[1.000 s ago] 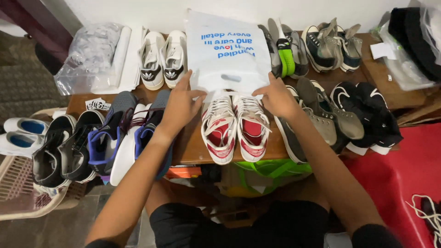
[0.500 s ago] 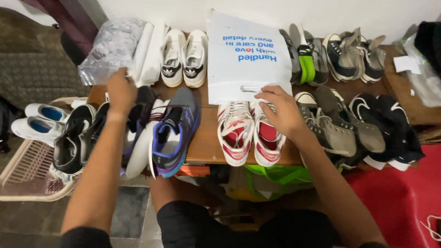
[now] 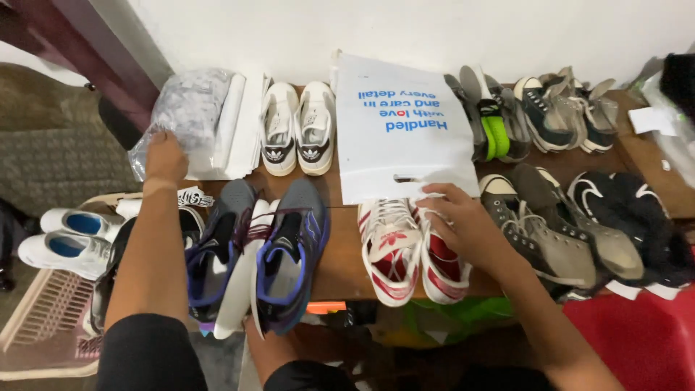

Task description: The person is spraying a pair of white sneakers with a cleaning solution and then carefully placing them into a white plastic bag for packaging.

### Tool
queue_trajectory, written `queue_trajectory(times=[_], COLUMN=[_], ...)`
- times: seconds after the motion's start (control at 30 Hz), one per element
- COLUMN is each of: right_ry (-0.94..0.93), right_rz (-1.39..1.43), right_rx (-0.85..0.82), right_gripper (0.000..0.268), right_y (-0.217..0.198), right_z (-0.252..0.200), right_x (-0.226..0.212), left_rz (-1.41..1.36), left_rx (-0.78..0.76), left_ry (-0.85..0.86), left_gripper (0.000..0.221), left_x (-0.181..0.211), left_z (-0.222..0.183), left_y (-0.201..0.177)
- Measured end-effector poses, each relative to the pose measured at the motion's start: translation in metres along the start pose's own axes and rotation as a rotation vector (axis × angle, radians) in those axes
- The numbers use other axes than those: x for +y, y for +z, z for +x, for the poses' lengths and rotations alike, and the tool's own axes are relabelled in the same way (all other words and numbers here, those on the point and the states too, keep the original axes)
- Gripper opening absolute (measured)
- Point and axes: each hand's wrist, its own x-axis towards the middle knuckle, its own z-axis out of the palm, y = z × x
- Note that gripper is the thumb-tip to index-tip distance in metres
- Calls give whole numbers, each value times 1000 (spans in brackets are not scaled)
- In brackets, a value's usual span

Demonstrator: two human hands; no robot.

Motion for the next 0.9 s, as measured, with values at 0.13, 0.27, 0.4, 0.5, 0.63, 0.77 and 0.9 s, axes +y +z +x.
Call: queue_trajectory(times=[0.13,0.27,0.4,0.5,0.63,0.77,0.9], right_ry=[-153,-229,-205,-201,-131,-199,-170], right_rz=[-173,-163,-148,-277,-316,-415,-388], right_rx=[-92,-200,-347,-454,-622,-553,-571], right_gripper=[24,25,31,40,48,55,55], right_y=[22,35,50,54,58,71,66], right_z=[25,42,38,31,28,18,20], right_x=[-24,-39,-37,-37,-41,-32,-36], left_rz=[-170,-173,-175,-146,-202,-190,-99], left_rx=[-165,-280,-441,-431,-338,-249,-118], left_ry=[-49,-48,-17,-21,-26,-61,-16], left_gripper=[59,55,47,41,28,22,20], left_x=[10,8,13,28,22,22,20], left_z=[-5,2,9,5,4,2,1], left_y=[-47,-57,-71,-104,-56,-60,-56])
